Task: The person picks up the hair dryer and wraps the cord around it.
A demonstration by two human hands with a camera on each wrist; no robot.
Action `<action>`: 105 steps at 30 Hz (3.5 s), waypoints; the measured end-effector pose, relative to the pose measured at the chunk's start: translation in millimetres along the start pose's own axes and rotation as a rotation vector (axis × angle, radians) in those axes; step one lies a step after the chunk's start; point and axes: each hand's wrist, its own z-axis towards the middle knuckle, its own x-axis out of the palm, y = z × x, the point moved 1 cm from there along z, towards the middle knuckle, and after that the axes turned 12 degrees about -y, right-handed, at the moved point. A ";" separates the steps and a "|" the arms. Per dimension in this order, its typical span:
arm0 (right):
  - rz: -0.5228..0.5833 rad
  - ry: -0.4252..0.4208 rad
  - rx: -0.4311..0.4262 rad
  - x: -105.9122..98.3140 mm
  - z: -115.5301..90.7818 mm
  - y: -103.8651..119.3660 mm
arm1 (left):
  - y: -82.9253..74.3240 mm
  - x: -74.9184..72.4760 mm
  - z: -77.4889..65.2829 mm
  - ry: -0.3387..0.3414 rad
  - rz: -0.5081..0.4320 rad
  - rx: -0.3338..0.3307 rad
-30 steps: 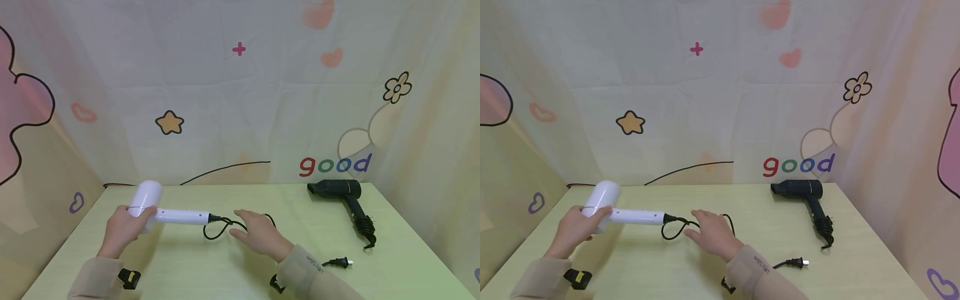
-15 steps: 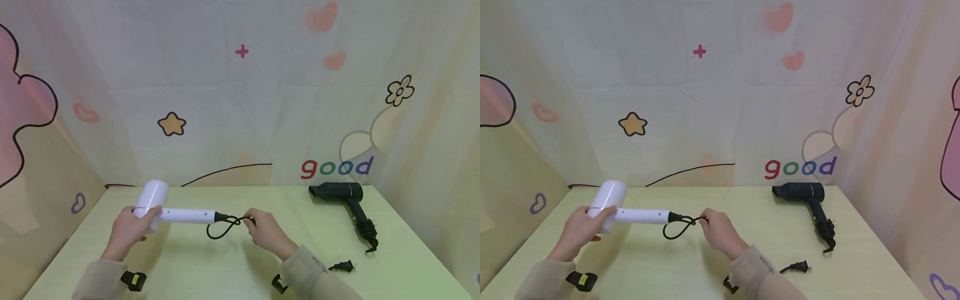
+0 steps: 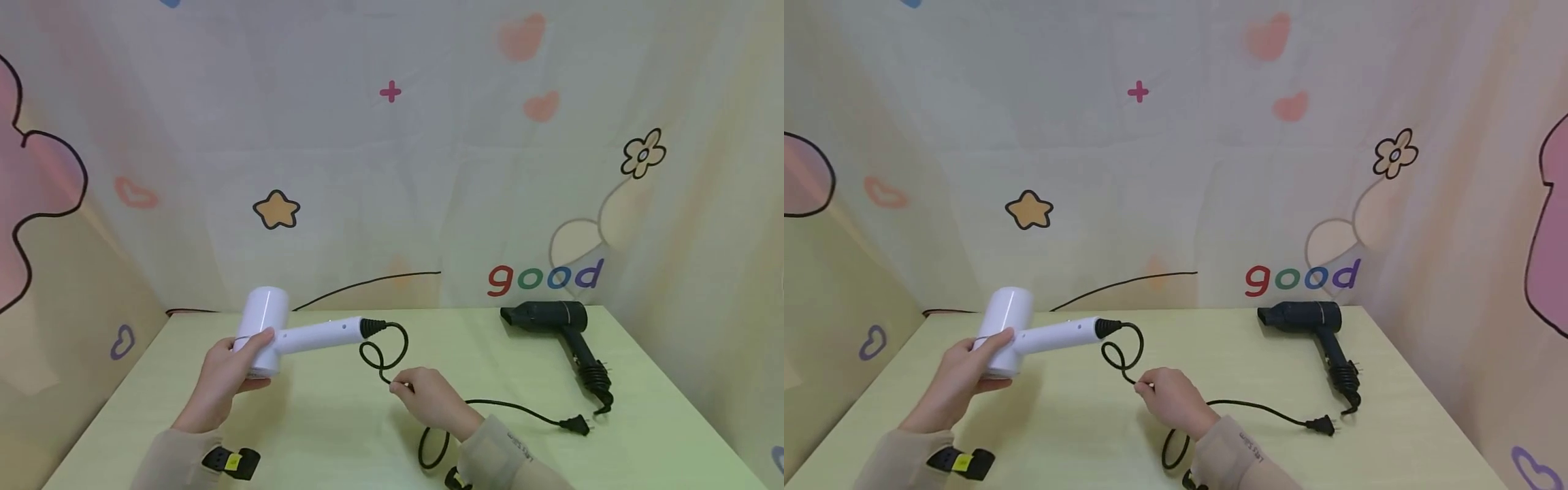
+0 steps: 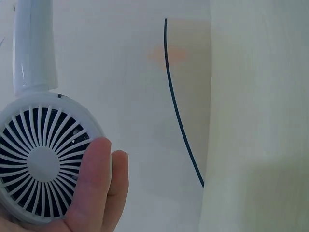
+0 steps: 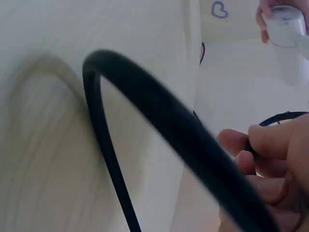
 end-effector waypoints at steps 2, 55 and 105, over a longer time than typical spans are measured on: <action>-0.017 0.048 -0.012 3.2 0.3 1.3 | -4.4 4.1 -3.2 0.017 -0.049 -0.011; 0.300 0.065 -0.109 -87.0 -31.6 35.2 | 3.1 22.6 -11.8 -0.265 0.252 0.118; 0.253 0.364 0.028 -6.3 -30.0 3.5 | -16.1 37.2 -24.2 -0.152 -0.023 0.092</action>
